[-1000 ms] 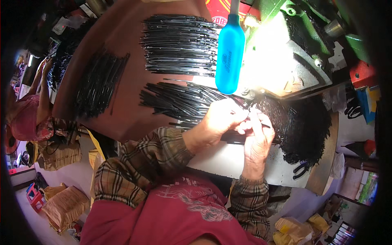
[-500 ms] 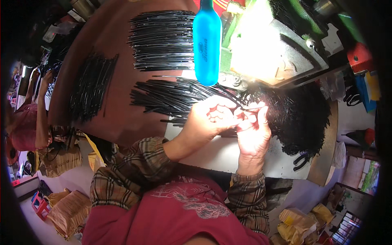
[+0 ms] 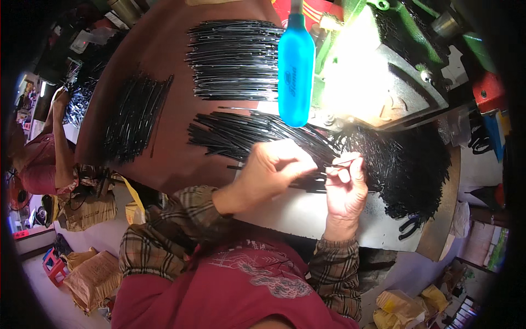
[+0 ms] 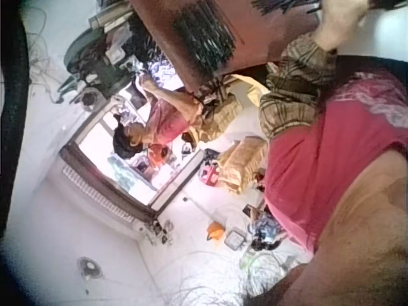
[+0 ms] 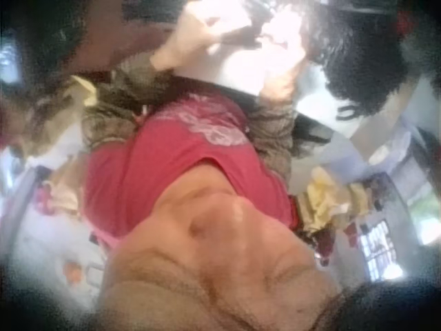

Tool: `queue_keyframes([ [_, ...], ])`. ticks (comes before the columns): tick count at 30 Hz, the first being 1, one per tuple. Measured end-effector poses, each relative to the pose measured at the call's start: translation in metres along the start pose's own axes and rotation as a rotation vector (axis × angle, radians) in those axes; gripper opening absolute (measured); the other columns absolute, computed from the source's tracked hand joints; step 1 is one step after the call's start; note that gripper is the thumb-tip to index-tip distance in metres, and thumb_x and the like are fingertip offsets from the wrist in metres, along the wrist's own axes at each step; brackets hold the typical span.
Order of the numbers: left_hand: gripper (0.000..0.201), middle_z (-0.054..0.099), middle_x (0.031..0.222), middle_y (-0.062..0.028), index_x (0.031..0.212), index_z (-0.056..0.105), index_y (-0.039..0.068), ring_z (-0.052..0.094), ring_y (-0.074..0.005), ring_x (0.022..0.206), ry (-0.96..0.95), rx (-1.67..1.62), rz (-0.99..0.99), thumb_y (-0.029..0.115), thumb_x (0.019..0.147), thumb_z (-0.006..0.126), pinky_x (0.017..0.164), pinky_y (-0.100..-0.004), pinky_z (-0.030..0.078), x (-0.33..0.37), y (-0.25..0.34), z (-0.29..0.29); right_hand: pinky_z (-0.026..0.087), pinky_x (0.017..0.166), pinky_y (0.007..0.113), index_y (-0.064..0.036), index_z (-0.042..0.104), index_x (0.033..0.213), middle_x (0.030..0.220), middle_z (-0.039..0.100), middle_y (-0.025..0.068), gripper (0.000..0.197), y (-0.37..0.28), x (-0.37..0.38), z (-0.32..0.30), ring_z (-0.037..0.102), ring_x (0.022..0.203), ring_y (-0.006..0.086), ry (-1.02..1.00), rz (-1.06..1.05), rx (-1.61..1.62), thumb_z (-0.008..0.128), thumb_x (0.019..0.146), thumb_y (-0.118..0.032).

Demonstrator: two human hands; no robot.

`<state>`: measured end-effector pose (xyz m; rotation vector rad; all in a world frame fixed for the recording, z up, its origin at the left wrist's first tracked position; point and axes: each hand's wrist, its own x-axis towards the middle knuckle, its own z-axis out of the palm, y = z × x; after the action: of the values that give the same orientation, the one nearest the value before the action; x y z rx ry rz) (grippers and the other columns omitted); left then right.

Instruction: The person processes plastic strips by picking them from a pile, inserting them into a machine on the table, and stacking the finished strips.

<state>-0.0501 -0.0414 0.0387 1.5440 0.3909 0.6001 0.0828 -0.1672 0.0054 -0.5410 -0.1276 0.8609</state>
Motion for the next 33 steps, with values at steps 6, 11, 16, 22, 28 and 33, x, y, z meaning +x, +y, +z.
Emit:
queue_keyframes([
  [6,0.009,0.059,0.074,-0.0130,0.083,0.066,0.002,0.059,-0.0309,0.068,0.186,0.683,0.268,0.006,0.076,0.062,0.061,-0.0386,0.047,0.053,-0.011,-0.070,0.055,0.063,0.030,-0.0028,0.062,0.088,0.083,0.061,0.0084,0.007,-0.001,0.000,0.005,0.058,0.063,0.0132,0.028,0.010,-0.117,0.059,0.090,-0.009],
  [11,0.018,0.054,0.082,-0.0096,0.086,0.064,0.007,0.058,-0.0300,0.081,0.214,0.860,0.214,0.001,0.070,0.058,0.069,-0.0418,0.049,0.051,-0.027,-0.071,0.055,0.064,0.029,-0.0020,0.062,0.089,0.084,0.061,0.0094,0.007,0.002,0.002,0.001,0.058,0.063,0.0120,0.005,0.035,-0.148,0.057,0.091,-0.007],
  [16,0.017,0.053,0.082,-0.0071,0.083,0.063,0.009,0.055,-0.0281,0.080,0.169,0.941,0.325,0.001,0.068,0.061,0.068,-0.0406,0.049,0.059,-0.033,-0.076,0.053,0.056,0.024,0.0001,0.061,0.094,0.083,0.061,0.0102,0.008,0.002,0.004,0.000,0.058,0.059,0.0109,-0.039,0.079,-0.285,0.060,0.089,-0.006],
  [22,0.017,0.057,0.081,-0.0072,0.081,0.058,0.008,0.052,-0.0274,0.082,0.129,0.897,0.506,-0.001,0.067,0.055,0.073,-0.0384,0.038,0.061,-0.026,-0.083,0.038,0.044,0.017,0.0026,0.063,0.098,0.073,0.060,0.0061,0.016,-0.005,0.003,0.019,0.049,0.049,0.0053,-0.008,0.156,-0.593,0.063,0.086,-0.009],
  [28,0.021,0.064,0.086,-0.0085,0.101,0.066,-0.001,0.061,-0.0193,0.074,-0.032,0.712,0.520,-0.004,0.081,0.063,0.069,-0.0264,0.050,0.045,-0.003,-0.043,0.038,0.046,0.017,0.0008,0.067,0.095,0.072,0.061,0.0016,0.014,-0.003,0.020,0.032,0.048,0.052,0.0027,-0.072,0.051,-0.904,0.062,0.087,-0.009],
  [33,0.018,0.064,0.091,-0.0028,0.101,0.066,-0.001,0.057,-0.0067,0.078,0.101,0.318,0.081,0.002,0.083,0.066,0.068,-0.0216,0.049,0.039,-0.017,-0.014,0.036,0.045,0.017,-0.0006,0.068,0.097,0.068,0.061,-0.0010,0.013,0.003,0.025,0.019,0.048,0.053,0.0007,-0.029,-0.158,-1.121,0.063,0.087,-0.008],
])
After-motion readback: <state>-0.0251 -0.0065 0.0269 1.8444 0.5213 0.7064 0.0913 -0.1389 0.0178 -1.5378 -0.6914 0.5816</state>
